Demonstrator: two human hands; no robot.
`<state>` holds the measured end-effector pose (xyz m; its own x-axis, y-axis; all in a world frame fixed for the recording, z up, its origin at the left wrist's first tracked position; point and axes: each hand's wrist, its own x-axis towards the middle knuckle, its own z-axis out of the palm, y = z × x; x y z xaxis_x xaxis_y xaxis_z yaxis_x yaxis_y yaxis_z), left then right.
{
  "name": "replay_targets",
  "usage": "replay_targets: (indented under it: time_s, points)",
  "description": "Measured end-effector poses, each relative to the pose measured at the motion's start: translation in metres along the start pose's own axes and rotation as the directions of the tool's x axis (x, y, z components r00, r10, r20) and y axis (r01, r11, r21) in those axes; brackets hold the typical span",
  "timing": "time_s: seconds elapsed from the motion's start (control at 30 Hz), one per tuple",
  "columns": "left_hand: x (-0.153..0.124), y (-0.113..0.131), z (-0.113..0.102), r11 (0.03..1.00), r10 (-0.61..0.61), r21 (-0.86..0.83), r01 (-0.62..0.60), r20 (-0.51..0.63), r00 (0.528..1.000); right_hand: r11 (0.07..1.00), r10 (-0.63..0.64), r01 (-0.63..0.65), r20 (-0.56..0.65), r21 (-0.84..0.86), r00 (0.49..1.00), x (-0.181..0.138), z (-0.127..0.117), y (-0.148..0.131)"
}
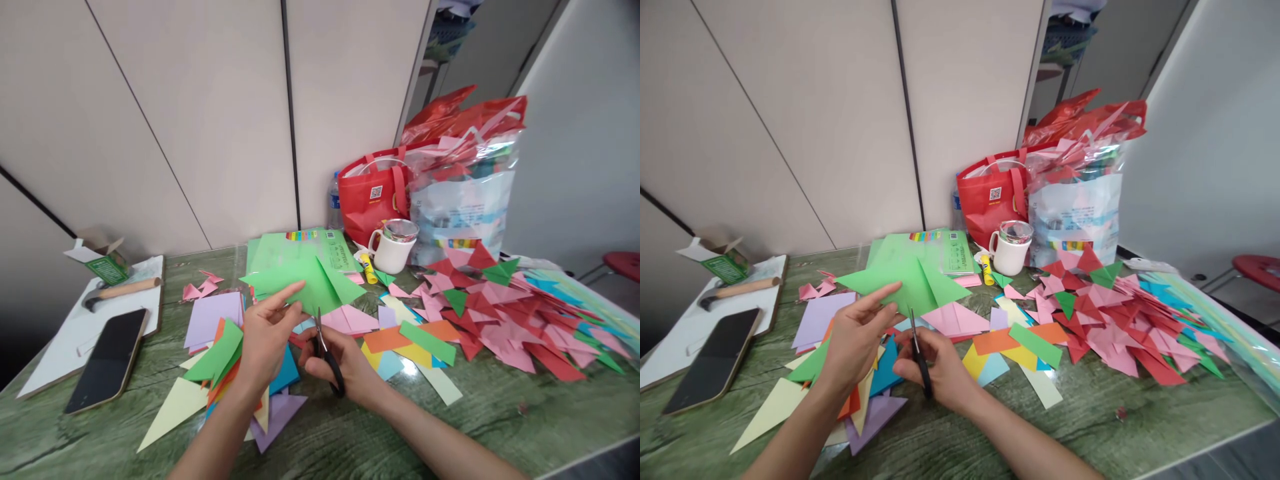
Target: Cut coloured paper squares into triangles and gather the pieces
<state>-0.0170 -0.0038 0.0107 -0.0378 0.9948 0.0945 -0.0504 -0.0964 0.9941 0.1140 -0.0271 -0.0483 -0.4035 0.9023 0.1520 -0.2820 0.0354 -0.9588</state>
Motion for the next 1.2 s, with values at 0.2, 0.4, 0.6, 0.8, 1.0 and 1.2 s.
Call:
replay_targets:
  time_s: [0.2, 0.4, 0.6, 0.8, 1.0, 1.2]
  points:
    - [-0.002, 0.004, 0.001, 0.992, 0.039, 0.12, -0.034, -0.032, 0.999, 1.0, 0.02, -0.02, 0.029, 0.004, 0.999, 0.0, 0.0, -0.001]
    - [-0.004, 0.009, 0.003, 0.984, 0.066, 0.166, -0.06, -0.031, 0.997, 0.999, 0.033, -0.034, 0.033, 0.027, 0.999, 0.001, -0.001, -0.001]
    - [-0.005, 0.013, 0.003, 0.965, 0.091, 0.25, -0.081, -0.028, 0.995, 0.999, 0.039, -0.04, 0.004, 0.022, 0.999, 0.001, 0.001, -0.006]
    - [-0.005, 0.013, 0.003, 0.965, 0.103, 0.245, -0.095, -0.02, 0.994, 0.999, 0.041, -0.041, -0.015, -0.003, 0.999, 0.002, 0.0, -0.004]
    - [-0.006, 0.012, 0.003, 0.966, 0.088, 0.246, -0.08, -0.022, 0.996, 0.999, 0.025, -0.027, -0.054, -0.031, 0.998, 0.002, 0.0, -0.003]
    - [-0.005, 0.013, 0.004, 0.971, 0.088, 0.224, -0.081, -0.023, 0.996, 0.999, 0.032, -0.035, -0.055, -0.042, 0.998, 0.002, 0.0, -0.001]
